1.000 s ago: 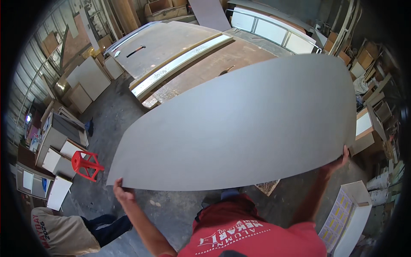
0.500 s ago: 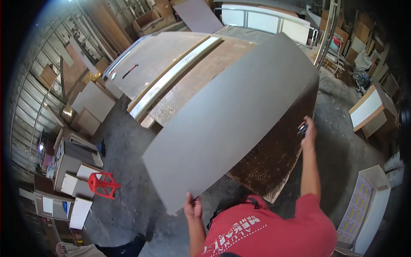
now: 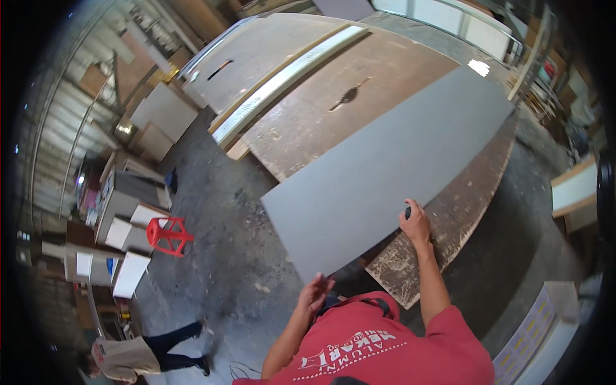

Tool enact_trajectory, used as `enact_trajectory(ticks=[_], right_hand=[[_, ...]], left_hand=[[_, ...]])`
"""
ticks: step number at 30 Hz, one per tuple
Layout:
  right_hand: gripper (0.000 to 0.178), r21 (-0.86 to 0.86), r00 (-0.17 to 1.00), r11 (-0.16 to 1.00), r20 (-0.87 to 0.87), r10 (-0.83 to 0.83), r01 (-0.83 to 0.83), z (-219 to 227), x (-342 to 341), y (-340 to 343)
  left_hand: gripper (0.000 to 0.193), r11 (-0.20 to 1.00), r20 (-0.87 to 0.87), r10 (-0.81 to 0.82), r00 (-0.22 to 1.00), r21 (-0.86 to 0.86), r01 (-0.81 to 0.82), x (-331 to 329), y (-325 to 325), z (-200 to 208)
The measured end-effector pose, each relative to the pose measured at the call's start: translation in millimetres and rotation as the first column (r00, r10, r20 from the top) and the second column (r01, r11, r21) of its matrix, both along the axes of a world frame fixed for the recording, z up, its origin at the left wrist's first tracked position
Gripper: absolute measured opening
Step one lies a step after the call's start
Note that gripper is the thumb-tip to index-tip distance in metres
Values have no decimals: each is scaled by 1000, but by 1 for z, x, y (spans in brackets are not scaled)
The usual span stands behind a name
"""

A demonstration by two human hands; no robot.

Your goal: The person places a laminate sheet onto a table saw table, positions a wooden fence, measures the distance across the table with a measuring tape, and secures the wooden fence using a hammer.

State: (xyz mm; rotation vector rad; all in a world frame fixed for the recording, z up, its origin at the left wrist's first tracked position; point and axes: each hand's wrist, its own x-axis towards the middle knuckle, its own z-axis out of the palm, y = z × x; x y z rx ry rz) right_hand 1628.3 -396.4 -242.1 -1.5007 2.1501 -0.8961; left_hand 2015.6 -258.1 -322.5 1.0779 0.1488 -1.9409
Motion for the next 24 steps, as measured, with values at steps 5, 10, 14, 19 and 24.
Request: enact_trajectory(ticks=[5,10,14,19,24], right_hand=[[53,22,928,997,-363,78,-75,-46,11,-22],[61,-54,912,998,-408,-41,21,-28,47,-24],[55,-136,790,966,-557,-257,218,-37,73,-39],[31,-390,891,879,-241,-386,276,-5,180,-100],[21,-295,992,947,-49,115,-124,35,351,-179]], left_hand=[[46,588,586,-689,427,107,802,32,-10,-5],[45,872,879,-366,305,210,442,207,41,-84],[26,900,801,-300,519,418,-123,330,102,-114],[16,788,694,-312,649,571,-231,416,125,-120],[18,740,589,-352,728,651,-169,500,85,-131]])
